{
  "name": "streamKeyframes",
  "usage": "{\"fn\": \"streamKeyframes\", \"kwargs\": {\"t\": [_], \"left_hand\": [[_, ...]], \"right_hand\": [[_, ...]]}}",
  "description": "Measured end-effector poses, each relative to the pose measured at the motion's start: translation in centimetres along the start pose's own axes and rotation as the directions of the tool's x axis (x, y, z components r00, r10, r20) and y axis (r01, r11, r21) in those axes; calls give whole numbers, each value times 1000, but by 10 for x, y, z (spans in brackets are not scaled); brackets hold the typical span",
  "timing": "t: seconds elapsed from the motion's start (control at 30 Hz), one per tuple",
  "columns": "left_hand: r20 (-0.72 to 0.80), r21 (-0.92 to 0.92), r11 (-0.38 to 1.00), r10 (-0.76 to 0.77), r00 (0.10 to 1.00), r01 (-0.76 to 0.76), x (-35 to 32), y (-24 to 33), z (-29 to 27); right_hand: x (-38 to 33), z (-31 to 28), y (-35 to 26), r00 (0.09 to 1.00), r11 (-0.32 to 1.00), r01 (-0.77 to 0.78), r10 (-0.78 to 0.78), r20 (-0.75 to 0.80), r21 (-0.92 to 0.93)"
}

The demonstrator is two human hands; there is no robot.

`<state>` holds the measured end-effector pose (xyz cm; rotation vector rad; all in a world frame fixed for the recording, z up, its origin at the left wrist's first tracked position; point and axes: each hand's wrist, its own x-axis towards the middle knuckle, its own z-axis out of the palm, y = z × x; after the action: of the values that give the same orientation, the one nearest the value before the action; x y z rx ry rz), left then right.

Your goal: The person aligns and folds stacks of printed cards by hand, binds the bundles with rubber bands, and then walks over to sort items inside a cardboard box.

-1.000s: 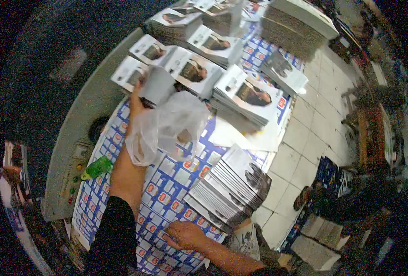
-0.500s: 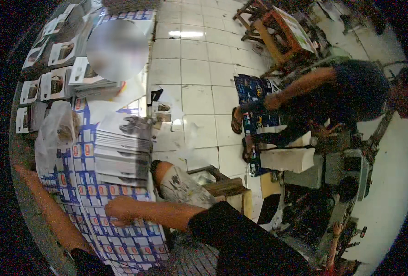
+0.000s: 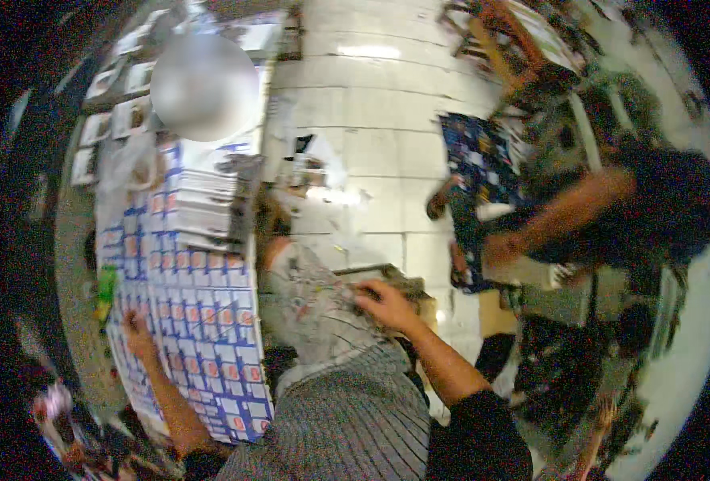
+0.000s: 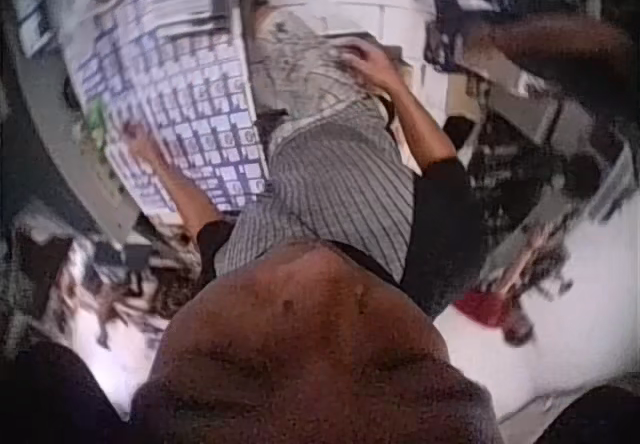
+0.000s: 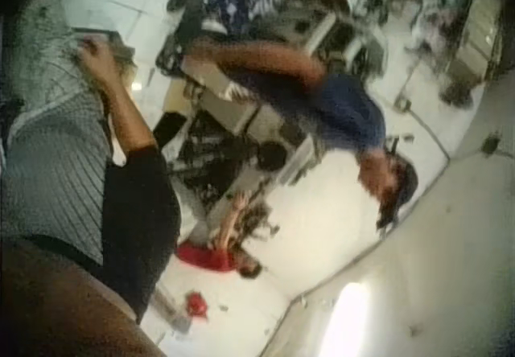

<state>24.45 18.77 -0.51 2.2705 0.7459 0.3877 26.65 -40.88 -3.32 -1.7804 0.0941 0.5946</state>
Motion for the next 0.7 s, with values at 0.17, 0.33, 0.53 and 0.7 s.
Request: {"fn": "streamKeyframes", "kwargs": {"t": [0.17,0.33,0.53,0.7], "left_hand": [[50,-46,997,-64,997,66,-79,23,18],[15,-74,985,-152,988,153,-150,62,-13],[-111,-14,938,-346,932,347,-231,50,-51],[-241,-1,917,-387,890,398,-307,47,-77]], "right_hand": [[21,-4,-8,995,996,-23,31,-93,84],[152,8,-102,961,957,255,-267,-70,-140],[321,35,-203,814,706,528,-579,45,-472],[341,77,-231,891,631,452,-355,284,-630]]}}
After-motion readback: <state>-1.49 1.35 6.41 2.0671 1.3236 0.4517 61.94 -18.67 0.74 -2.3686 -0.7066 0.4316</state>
